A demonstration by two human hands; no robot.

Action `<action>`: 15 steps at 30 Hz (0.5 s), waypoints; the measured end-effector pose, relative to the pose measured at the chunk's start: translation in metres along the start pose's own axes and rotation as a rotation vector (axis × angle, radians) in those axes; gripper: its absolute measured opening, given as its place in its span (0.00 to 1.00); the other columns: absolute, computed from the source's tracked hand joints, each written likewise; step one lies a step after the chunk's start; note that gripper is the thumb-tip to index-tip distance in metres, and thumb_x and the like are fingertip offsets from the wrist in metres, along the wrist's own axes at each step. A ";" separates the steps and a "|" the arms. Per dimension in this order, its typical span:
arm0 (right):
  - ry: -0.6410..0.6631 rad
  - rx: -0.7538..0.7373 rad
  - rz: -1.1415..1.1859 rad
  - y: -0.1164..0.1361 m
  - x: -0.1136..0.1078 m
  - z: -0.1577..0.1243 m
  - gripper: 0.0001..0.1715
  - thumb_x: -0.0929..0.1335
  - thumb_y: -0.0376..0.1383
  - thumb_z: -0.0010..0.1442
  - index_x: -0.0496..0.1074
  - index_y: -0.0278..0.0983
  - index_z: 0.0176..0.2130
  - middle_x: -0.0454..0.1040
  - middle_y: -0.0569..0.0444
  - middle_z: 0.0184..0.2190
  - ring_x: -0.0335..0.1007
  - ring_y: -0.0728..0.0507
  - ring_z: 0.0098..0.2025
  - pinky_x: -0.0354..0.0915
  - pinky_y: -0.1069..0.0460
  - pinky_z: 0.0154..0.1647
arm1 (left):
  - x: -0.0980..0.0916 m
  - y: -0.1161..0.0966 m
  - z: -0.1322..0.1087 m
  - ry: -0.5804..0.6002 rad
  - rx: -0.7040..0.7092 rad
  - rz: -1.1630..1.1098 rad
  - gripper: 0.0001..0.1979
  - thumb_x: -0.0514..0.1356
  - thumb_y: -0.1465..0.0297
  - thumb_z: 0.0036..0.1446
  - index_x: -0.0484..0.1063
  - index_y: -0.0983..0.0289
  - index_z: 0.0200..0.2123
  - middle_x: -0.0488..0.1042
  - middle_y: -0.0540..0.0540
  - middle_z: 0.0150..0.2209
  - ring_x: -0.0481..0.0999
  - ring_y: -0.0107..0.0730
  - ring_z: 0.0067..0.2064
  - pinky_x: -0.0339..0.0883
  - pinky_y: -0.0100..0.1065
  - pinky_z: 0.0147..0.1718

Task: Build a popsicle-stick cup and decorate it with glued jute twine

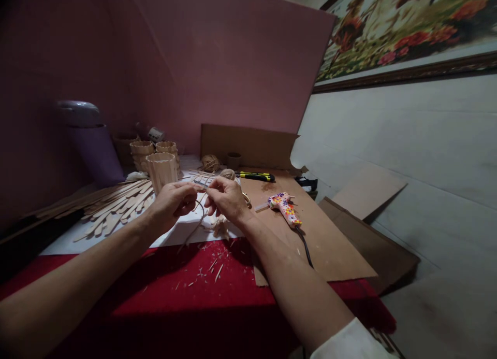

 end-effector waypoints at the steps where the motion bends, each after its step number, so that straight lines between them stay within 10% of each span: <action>1: -0.005 0.001 0.001 0.001 0.000 0.000 0.08 0.66 0.35 0.53 0.61 0.38 0.26 0.70 0.60 0.16 0.66 0.52 0.13 0.56 0.60 0.09 | 0.000 0.000 0.000 -0.003 -0.001 -0.004 0.04 0.62 0.73 0.38 0.68 0.67 0.18 0.52 0.41 0.13 0.49 0.15 0.13 0.37 0.24 0.13; 15: -0.092 -0.099 -0.165 0.001 -0.002 -0.002 0.18 0.68 0.34 0.55 0.60 0.41 0.45 0.70 0.63 0.20 0.66 0.50 0.15 0.60 0.56 0.14 | -0.010 0.002 0.006 -0.102 0.027 -0.014 0.10 0.66 0.71 0.39 0.67 0.67 0.16 0.55 0.41 0.11 0.50 0.15 0.11 0.38 0.25 0.11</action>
Point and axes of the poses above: each hand's wrist, its own z-axis towards the middle knuckle, its own x-axis out of the palm, y = z × x, the point moved 6 cm from there along z, towards the middle knuckle
